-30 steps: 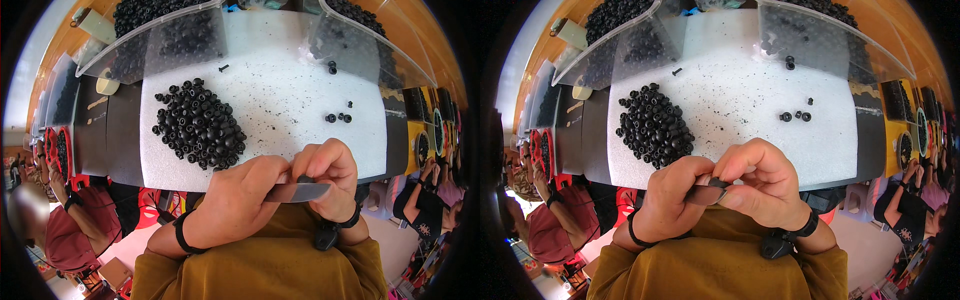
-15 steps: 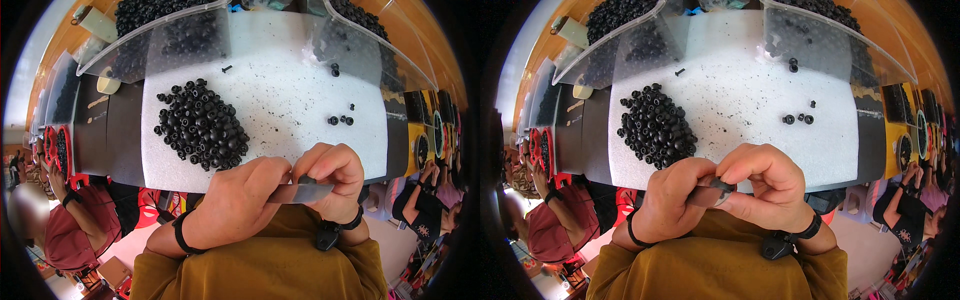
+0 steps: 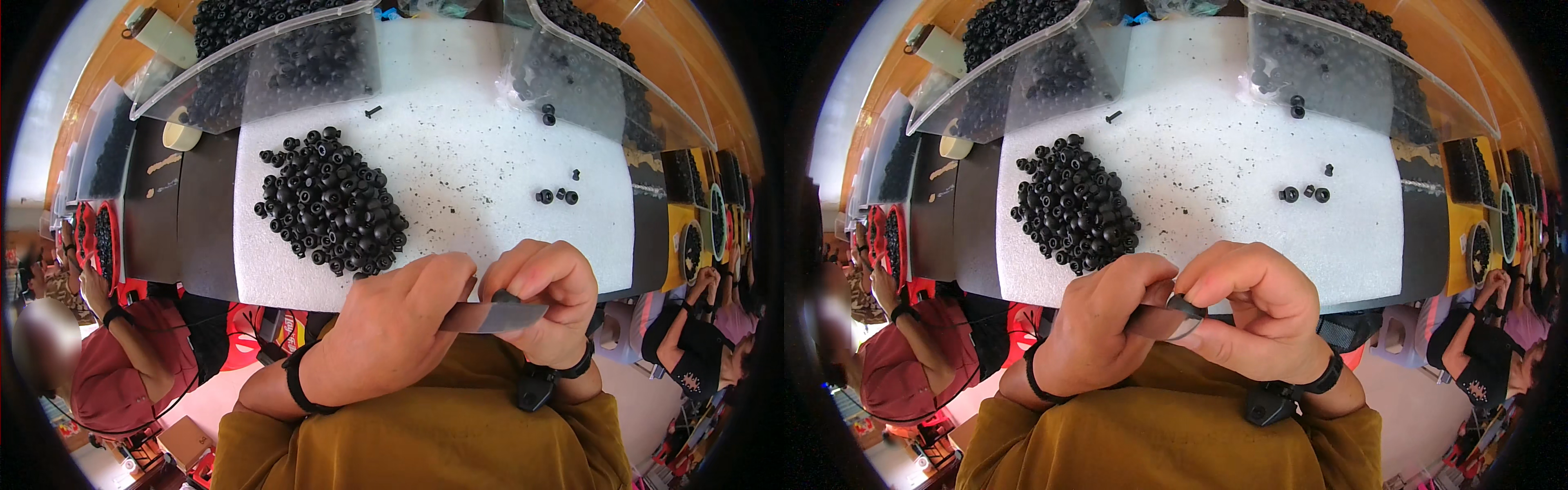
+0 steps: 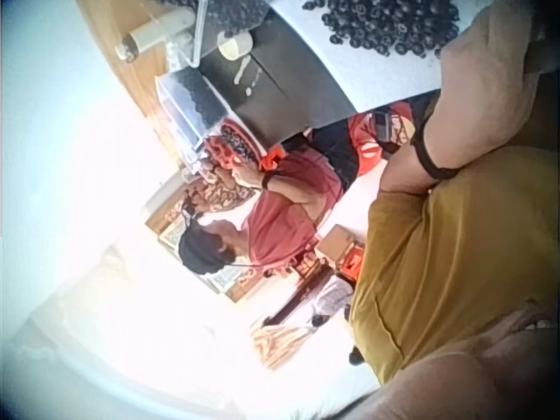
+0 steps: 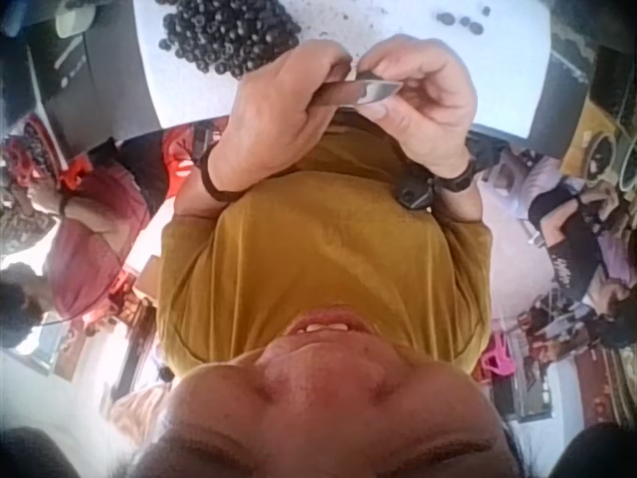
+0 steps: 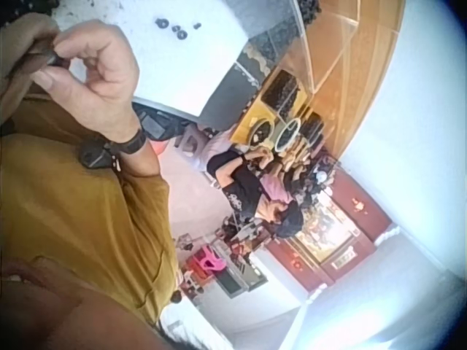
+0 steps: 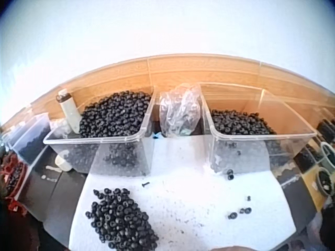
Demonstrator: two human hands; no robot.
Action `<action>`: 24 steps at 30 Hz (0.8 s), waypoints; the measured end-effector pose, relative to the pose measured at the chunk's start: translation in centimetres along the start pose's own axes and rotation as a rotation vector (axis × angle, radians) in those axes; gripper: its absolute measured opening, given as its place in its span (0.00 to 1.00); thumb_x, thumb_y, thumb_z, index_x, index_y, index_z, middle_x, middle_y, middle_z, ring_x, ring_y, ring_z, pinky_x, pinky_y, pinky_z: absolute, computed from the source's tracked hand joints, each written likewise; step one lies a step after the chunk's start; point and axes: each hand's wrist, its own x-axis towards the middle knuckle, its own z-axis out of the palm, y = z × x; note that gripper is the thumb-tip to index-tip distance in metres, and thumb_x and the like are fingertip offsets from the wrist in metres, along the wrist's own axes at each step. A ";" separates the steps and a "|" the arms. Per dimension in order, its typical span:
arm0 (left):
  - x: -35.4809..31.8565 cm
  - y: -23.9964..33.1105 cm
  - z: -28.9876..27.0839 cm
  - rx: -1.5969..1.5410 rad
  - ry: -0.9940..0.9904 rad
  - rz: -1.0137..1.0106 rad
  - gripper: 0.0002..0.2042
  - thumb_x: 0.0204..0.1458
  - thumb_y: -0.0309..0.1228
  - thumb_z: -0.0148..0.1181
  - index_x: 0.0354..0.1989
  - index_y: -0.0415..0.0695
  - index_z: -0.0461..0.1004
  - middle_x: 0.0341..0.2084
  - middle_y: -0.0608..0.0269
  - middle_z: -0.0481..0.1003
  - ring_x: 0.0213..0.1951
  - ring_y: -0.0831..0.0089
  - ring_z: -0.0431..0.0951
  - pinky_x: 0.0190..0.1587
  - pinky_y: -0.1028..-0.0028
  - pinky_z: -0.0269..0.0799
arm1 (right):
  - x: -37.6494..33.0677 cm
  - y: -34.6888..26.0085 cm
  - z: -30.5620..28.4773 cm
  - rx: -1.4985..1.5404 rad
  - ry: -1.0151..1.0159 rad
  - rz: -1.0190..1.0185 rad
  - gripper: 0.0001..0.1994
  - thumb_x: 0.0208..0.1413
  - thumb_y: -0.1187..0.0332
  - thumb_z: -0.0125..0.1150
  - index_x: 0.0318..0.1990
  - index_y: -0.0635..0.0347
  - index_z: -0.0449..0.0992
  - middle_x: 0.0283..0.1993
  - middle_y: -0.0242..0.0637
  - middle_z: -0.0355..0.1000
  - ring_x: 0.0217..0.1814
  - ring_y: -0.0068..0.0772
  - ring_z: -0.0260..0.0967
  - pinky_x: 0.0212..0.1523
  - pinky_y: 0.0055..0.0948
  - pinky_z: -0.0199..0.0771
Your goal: Trimming excess material from small black rubber industrial components using a knife.
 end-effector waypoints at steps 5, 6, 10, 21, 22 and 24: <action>0.0 -1.0 1.1 -0.021 -0.104 -0.246 0.08 0.49 0.20 0.53 0.38 0.39 0.66 0.26 0.52 0.71 0.29 0.58 0.76 0.31 0.72 0.70 | 1.6 -2.6 0.1 -0.115 -0.360 -0.080 0.12 0.37 0.80 0.70 0.30 0.64 0.71 0.28 0.47 0.71 0.31 0.41 0.71 0.25 0.29 0.67; 0.0 -0.7 0.8 -0.018 -0.097 -0.244 0.08 0.49 0.20 0.53 0.38 0.39 0.66 0.26 0.52 0.71 0.29 0.58 0.76 0.31 0.72 0.70 | 2.1 -2.8 -0.2 -0.055 -0.347 -0.131 0.14 0.37 0.80 0.70 0.32 0.65 0.71 0.27 0.46 0.71 0.30 0.38 0.71 0.25 0.28 0.67; -0.1 0.1 0.1 -0.151 -0.140 -0.273 0.09 0.50 0.19 0.52 0.40 0.39 0.66 0.27 0.54 0.72 0.30 0.67 0.76 0.34 0.74 0.69 | 4.0 -5.6 -1.4 -0.446 0.227 -0.342 0.15 0.45 0.78 0.64 0.42 0.66 0.68 0.30 0.37 0.70 0.27 0.21 0.65 0.27 0.20 0.66; -3.3 -1.6 -1.2 -0.281 -0.115 -0.236 0.06 0.50 0.21 0.54 0.36 0.40 0.67 0.23 0.57 0.71 0.27 0.70 0.75 0.31 0.76 0.68 | 10.0 -4.8 -0.5 -1.409 0.252 -0.373 0.20 0.47 0.68 0.64 0.49 0.60 0.70 0.43 0.35 0.70 0.42 0.28 0.67 0.42 0.25 0.65; -3.5 -1.7 -1.4 -0.289 -0.119 -0.239 0.06 0.50 0.21 0.54 0.36 0.40 0.67 0.23 0.57 0.71 0.27 0.70 0.75 0.31 0.76 0.68 | 9.3 -3.4 0.2 -1.334 0.122 -0.254 0.18 0.46 0.70 0.63 0.47 0.60 0.72 0.43 0.37 0.71 0.39 0.29 0.67 0.39 0.26 0.65; -3.7 -2.1 -1.9 -0.280 -0.150 -0.208 0.06 0.48 0.21 0.56 0.34 0.40 0.68 0.22 0.57 0.71 0.26 0.66 0.75 0.30 0.74 0.68 | 9.1 -1.3 1.3 -1.398 -0.156 -0.045 0.10 0.47 0.73 0.60 0.39 0.61 0.72 0.35 0.39 0.71 0.34 0.33 0.68 0.33 0.28 0.66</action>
